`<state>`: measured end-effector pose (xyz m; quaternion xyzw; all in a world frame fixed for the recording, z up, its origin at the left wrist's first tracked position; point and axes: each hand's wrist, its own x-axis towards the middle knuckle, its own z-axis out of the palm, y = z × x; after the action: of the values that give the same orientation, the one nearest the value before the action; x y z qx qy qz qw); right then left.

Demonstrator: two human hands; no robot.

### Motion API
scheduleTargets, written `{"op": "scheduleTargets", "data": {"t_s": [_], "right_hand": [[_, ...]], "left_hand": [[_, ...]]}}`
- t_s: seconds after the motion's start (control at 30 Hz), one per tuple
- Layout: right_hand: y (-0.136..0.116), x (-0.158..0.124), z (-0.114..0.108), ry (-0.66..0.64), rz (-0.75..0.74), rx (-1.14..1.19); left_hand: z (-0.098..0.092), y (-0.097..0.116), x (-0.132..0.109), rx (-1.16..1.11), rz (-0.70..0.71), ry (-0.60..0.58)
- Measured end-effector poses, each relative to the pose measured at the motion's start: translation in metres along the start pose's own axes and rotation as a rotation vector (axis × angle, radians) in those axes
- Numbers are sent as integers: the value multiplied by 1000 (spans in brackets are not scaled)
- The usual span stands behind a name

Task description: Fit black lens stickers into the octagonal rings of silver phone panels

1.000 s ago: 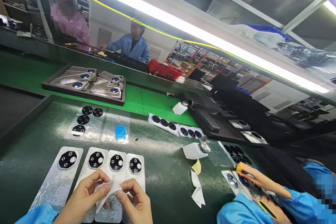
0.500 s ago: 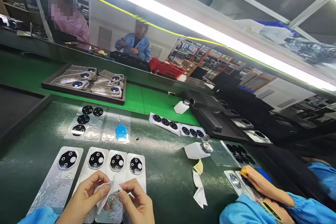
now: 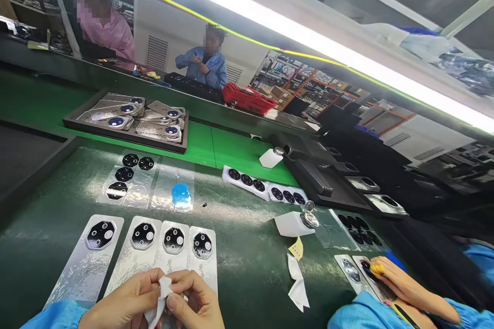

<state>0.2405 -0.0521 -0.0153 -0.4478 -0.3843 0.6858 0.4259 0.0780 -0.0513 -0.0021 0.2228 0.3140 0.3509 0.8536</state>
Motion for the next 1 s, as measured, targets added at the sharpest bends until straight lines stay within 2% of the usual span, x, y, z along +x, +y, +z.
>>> {"op": "scheduleTargets", "data": {"t_s": [0.3,0.37,0.43,0.5,0.57,0.63,0.67,0.7,0.8,0.9,1.0], "right_hand": [[-22,12,-3,-146,112,-72],[-30,16,-5,-168,104,-123],[-41,21,-9,-182,61,-243],[-51,29,-14,-151,-62,-465],[-58,39,-19,-101,-268,-750],[-61,49,-22,-93,-509,-1044],[-61,54,-22,-105,-619,-1184],[-60,58,-22,-122,-712,-1316],[-56,66,-17,-151,-886,-1595],[-53,68,-13,-178,-959,-1671],[-53,68,-12,-201,-979,-1674]], "left_hand": [[-7,-15,11,225,131,65],[-7,-13,9,375,143,102],[-7,-9,5,691,204,177],[-10,-6,2,1099,407,223],[-16,-7,2,1429,744,190],[-24,-12,7,1624,1031,147],[-28,-16,10,1683,1123,155],[-31,-21,13,1721,1173,186],[-37,-37,21,1750,1187,292],[-37,-47,24,1742,1151,341],[-35,-48,23,1741,1135,343]]}}
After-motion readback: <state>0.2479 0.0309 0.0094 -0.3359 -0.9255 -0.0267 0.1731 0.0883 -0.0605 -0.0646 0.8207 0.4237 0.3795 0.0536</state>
